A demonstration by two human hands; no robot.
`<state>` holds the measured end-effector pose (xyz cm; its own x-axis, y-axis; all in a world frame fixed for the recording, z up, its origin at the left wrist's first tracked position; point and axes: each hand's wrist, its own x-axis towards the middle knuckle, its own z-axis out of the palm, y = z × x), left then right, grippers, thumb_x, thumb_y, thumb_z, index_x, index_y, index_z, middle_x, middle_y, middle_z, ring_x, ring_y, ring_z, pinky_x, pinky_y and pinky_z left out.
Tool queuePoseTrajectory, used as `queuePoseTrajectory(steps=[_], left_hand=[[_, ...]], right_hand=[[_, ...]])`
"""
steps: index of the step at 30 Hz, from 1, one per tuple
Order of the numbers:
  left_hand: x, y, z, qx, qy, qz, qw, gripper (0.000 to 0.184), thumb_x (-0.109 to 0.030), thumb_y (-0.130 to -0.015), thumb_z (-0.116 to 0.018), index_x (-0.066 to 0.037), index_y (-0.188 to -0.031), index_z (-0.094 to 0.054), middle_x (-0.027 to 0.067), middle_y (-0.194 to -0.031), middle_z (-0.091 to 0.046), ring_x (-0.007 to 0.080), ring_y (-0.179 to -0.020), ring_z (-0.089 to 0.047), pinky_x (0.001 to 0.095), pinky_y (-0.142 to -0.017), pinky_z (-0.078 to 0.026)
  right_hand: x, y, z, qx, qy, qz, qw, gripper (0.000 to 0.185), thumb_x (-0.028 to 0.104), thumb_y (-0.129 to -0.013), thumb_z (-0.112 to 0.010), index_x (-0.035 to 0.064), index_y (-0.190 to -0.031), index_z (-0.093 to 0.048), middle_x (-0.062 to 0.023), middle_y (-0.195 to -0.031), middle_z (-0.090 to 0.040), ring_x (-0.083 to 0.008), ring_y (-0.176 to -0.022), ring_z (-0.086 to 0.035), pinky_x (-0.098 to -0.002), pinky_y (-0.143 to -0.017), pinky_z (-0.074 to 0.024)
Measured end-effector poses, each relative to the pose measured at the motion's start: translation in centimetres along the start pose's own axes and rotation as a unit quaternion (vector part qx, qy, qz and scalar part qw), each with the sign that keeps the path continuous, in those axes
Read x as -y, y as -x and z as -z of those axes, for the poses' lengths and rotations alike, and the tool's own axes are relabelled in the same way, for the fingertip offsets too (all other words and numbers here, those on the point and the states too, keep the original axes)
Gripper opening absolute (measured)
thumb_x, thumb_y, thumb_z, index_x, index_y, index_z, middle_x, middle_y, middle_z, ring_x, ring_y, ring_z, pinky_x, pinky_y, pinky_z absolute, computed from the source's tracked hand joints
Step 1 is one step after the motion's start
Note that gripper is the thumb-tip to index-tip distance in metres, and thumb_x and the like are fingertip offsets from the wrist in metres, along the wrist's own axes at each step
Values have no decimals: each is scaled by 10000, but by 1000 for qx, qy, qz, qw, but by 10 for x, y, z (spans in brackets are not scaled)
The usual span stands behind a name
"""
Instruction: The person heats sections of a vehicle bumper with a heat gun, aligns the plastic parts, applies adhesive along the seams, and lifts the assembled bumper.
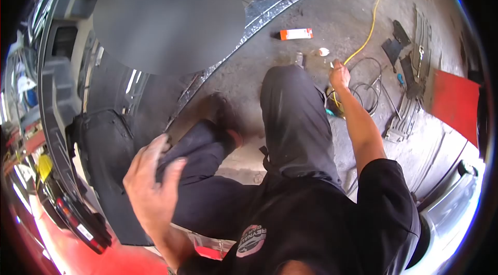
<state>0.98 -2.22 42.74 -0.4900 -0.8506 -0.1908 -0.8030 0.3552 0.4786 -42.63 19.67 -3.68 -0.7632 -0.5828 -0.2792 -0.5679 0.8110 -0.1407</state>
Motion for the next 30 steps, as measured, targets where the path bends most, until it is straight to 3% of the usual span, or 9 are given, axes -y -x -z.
queuePoseTrajectory(steps=[6, 9, 10, 13, 16, 20, 22, 26, 30], left_hand=[[62, 45, 10, -41, -78, 74, 993, 329, -114, -876, -777, 14, -1168, -700, 184, -1008, -715, 356, -912, -694, 411, -840, -537], [77, 60, 0, -103, 9, 69, 992, 236, -95, -888, -745, 10, -1098, -726, 170, -998, -736, 344, -907, -702, 396, -850, -536], [75, 61, -2, -116, 29, 81, 989, 226, -96, -890, -744, 15, -1086, -729, 170, -975, -737, 335, -893, -704, 389, -837, -538], [69, 60, -1, -150, 62, 112, 980, 206, -84, -914, -710, 49, -1069, -732, 163, -947, -749, 264, -868, -724, 345, -835, -542], [75, 57, -4, -163, 63, 74, 982, 198, -47, -890, -727, 47, -1064, -729, 161, -922, -743, 276, -846, -718, 339, -787, -544], [73, 45, -6, -168, 69, 27, 983, 201, -29, -869, -745, 46, -1054, -727, 161, -908, -737, 292, -821, -707, 354, -759, -546], [77, 32, -11, -175, 33, -41, 983, 221, -146, -861, -789, -7, -1021, -730, 146, -956, -734, 316, -831, -694, 391, -735, -553], [81, -11, -11, -145, 37, -136, 979, 157, -88, -860, -764, -16, -993, -722, 130, -879, -720, 321, -776, -674, 389, -703, -546], [96, -37, -16, -69, 81, -120, 987, 112, -122, -880, -744, -38, -923, -684, 112, -816, -679, 323, -731, -646, 427, -657, -530]], right_hand=[[-4, -8, -3, 52, -30, -22, 998, 364, 333, -915, -662, 42, -1134, -654, -245, -1099, -703, -446, -1040, -673, -544, -866, -550], [-13, -3, -4, -12, -52, -63, 997, 331, 223, -935, -621, 16, -1188, -678, -262, -1151, -686, -432, -1124, -643, -517, -957, -520], [-25, -7, -22, -90, -83, -16, 992, 312, 207, -953, -604, -6, -1171, -672, -260, -1155, -685, -421, -1129, -642, -502, -975, -518], [29, -10, 43, -45, -146, 42, 987, 306, 139, -977, -604, -42, -1219, -649, -259, -1169, -681, -414, -1065, -669, -461, -946, -541], [148, -7, 125, -205, -412, 235, 856, 297, 68, -972, -613, -30, -1250, -644, -231, -1083, -689, -349, -986, -699, -422, -882, -554], [308, 32, 290, -180, -370, 438, 799, 264, 26, -951, -644, -19, -1210, -665, -151, -991, -701, -218, -865, -694, -339, -805, -549], [363, 54, 330, -66, -441, 414, 794, 194, 25, -914, -680, -14, -1101, -710, -125, -919, -713, -220, -788, -693, -308, -756, -537], [434, 84, 376, -116, -374, 577, 716, 88, 64, -931, -691, -14, -944, -731, -110, -799, -720, -170, -698, -681, -293, -658, -518], [474, 102, 394, 98, -417, 359, 829, 114, 81, -963, -672, -4, -990, -742, -83, -832, -741, -112, -733, -677, -272, -675, -527]])
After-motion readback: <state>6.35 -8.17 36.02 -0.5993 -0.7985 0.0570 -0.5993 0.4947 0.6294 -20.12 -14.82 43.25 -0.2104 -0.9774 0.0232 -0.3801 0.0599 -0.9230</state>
